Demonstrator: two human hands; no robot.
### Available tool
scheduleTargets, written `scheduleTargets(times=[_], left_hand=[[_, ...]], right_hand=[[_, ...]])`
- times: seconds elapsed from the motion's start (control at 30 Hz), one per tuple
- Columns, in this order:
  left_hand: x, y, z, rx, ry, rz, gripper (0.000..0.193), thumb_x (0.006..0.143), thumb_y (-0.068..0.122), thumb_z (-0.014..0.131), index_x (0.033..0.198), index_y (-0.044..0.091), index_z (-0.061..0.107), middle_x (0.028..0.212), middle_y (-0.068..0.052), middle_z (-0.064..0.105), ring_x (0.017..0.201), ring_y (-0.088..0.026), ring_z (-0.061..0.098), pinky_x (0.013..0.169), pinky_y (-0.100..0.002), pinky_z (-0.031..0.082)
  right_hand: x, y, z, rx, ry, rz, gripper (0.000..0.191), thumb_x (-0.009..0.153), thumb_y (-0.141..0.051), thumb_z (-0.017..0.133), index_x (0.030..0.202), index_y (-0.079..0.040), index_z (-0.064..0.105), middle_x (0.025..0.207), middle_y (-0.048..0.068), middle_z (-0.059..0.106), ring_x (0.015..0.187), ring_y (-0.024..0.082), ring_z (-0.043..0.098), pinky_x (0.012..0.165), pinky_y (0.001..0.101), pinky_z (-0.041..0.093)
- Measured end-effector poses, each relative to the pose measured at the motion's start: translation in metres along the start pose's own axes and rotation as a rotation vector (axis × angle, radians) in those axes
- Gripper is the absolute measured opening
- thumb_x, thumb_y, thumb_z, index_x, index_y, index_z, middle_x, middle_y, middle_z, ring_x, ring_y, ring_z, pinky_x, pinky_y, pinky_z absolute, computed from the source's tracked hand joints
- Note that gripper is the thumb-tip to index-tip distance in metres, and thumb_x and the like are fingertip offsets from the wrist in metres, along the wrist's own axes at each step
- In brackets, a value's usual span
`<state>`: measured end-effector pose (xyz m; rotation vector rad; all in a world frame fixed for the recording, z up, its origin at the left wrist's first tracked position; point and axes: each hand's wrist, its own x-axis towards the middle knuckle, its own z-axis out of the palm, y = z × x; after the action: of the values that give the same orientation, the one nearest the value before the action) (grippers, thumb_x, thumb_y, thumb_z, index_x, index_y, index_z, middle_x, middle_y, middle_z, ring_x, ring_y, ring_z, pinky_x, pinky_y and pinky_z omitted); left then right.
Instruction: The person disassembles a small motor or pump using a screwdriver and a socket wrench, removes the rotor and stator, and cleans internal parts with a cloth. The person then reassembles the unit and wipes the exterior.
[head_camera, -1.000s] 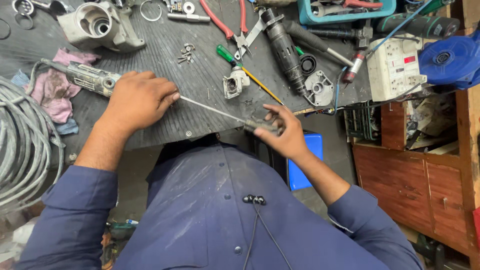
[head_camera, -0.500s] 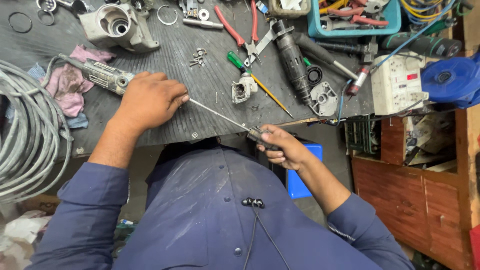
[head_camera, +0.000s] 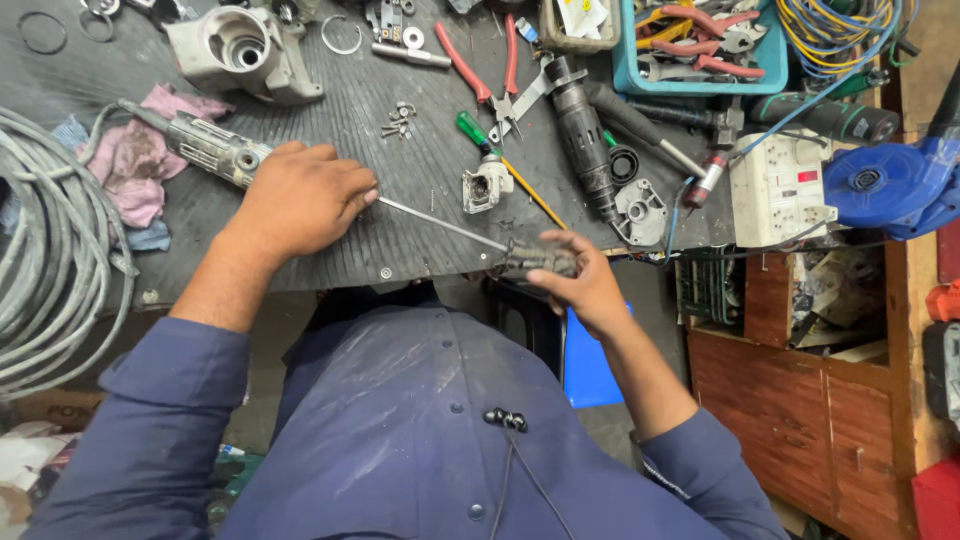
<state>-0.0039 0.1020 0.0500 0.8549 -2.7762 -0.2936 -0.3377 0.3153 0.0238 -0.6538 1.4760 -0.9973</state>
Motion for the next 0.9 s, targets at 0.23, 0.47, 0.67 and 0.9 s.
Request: scheduleTargets(times=[0.23,0.47,0.67,0.9], left_hand=[[-0.002,0.001,-0.004,-0.091,0.015,-0.019,0.02,0.1,0.035,0.059,0.102,0.019,0.072,0.091,0.001,0.073,0.089,-0.026,0.066,0.082,-0.045,0.048],[0.0,-0.003,-0.007,-0.275,-0.016,-0.094,0.037,0.109,0.036,0.047,0.137,0.013,0.057,0.094,-0.013,0.072,0.093,-0.038,0.066,0.082,-0.053,0.047],[0.003,0.004,-0.005,-0.253,0.029,0.001,0.032,0.107,0.04,0.051,0.116,0.016,0.071,0.104,-0.007,0.073,0.1,-0.032,0.066,0.084,-0.049,0.048],[0.003,0.015,-0.003,-0.104,-0.079,0.059,0.029,0.101,0.04,0.058,0.1,0.018,0.077,0.097,0.003,0.074,0.096,-0.024,0.065,0.083,-0.044,0.047]], right_hand=[[-0.002,0.004,-0.006,-0.196,-0.171,-0.116,0.045,0.096,-0.016,0.077,0.138,-0.007,0.064,0.103,0.013,0.07,0.07,0.013,0.057,0.056,0.0256,0.044],[-0.01,0.003,0.026,-1.056,0.288,-0.76,0.067,0.071,-0.012,0.085,0.13,-0.005,0.054,0.114,0.017,0.063,0.1,0.037,0.065,0.078,0.0445,0.056],[-0.02,-0.01,0.034,-1.163,0.208,-0.563,0.063,0.08,-0.029,0.089,0.131,-0.007,0.06,0.108,0.013,0.063,0.097,0.036,0.067,0.08,0.0456,0.055],[-0.028,-0.008,0.027,-1.151,0.124,-0.793,0.056,0.087,-0.013,0.079,0.137,-0.004,0.055,0.12,0.017,0.054,0.104,0.04,0.064,0.088,0.0448,0.055]])
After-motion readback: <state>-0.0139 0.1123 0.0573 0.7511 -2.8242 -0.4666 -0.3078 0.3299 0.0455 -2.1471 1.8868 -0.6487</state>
